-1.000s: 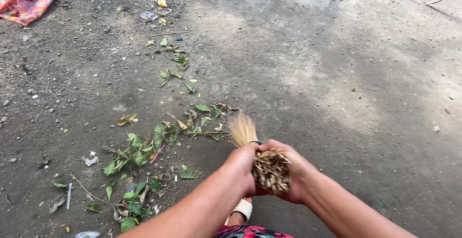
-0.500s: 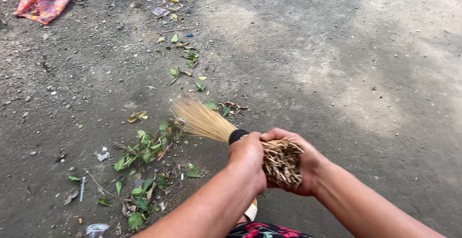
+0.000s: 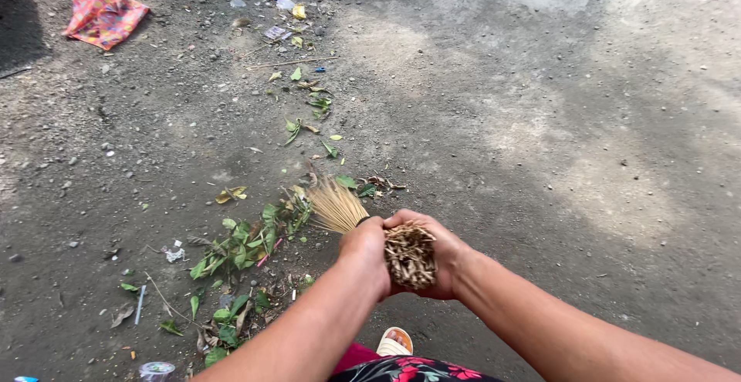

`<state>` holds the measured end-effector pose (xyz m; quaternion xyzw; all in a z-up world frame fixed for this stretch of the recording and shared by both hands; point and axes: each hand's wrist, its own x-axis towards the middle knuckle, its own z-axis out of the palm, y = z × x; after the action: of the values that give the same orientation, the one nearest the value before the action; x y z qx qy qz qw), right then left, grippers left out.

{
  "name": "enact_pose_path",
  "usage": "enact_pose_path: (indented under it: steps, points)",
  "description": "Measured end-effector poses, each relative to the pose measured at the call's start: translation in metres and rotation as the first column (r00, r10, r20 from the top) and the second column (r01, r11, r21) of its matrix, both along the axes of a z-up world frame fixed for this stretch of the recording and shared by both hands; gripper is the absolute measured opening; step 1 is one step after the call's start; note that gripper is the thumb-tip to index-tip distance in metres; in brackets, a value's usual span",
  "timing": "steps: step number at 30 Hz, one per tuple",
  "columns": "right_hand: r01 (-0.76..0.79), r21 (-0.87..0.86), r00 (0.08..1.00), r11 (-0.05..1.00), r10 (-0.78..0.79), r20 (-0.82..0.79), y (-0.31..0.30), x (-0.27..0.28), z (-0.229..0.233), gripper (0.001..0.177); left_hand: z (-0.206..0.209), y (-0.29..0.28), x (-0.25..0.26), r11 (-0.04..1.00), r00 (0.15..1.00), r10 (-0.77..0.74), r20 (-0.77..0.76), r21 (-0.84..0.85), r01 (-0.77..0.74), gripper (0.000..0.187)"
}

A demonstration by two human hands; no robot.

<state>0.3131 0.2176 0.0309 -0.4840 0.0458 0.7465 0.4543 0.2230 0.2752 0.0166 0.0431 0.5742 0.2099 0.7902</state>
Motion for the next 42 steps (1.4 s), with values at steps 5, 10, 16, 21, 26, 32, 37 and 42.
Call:
enact_pose_path:
  steps: [5,10,16,21,26,32,37,42]
  points:
    - [0.044,0.024,0.999,0.999,-0.045,0.021,-0.036,0.022,0.046,0.03,0.043,-0.034,0.026,0.98,0.975,-0.088,-0.203,0.159,0.121,0.029]
    - [0.127,-0.036,0.978,0.991,-0.119,0.17,-0.04,0.043,0.033,0.028,0.02,-0.022,0.047,0.951,0.952,-0.307,0.019,0.036,0.306,0.027]
    - [0.091,-0.07,0.988,0.993,-0.082,0.129,0.01,0.041,-0.015,0.03,-0.042,0.024,0.052,0.907,0.89,-0.359,0.28,-0.12,0.404,0.033]
    - [-0.044,-0.038,0.996,0.998,0.047,0.08,0.051,0.023,0.003,0.034,-0.01,0.048,0.032,0.997,0.991,0.012,-0.131,0.083,-0.001,0.024]
    - [0.062,-0.023,0.996,0.998,-0.06,0.067,0.038,0.049,0.045,0.03,0.022,0.038,0.059,0.969,0.96,-0.087,-0.264,0.2,0.143,0.025]
    - [0.223,-0.089,0.957,0.971,-0.201,0.208,0.047,0.072,0.027,0.027,-0.01,0.067,0.092,0.901,0.879,-0.412,0.24,-0.033,0.432,0.023]
    - [0.237,-0.117,0.961,0.964,-0.215,0.177,0.085,0.061,-0.002,0.03,-0.031,0.112,0.085,0.818,0.823,-0.528,0.212,-0.135,0.559,0.032]
    - [0.112,-0.004,0.994,0.994,-0.112,-0.012,0.096,0.037,0.016,0.034,0.025,0.108,0.051,0.987,0.986,-0.151,-0.063,-0.064,0.147,0.024]
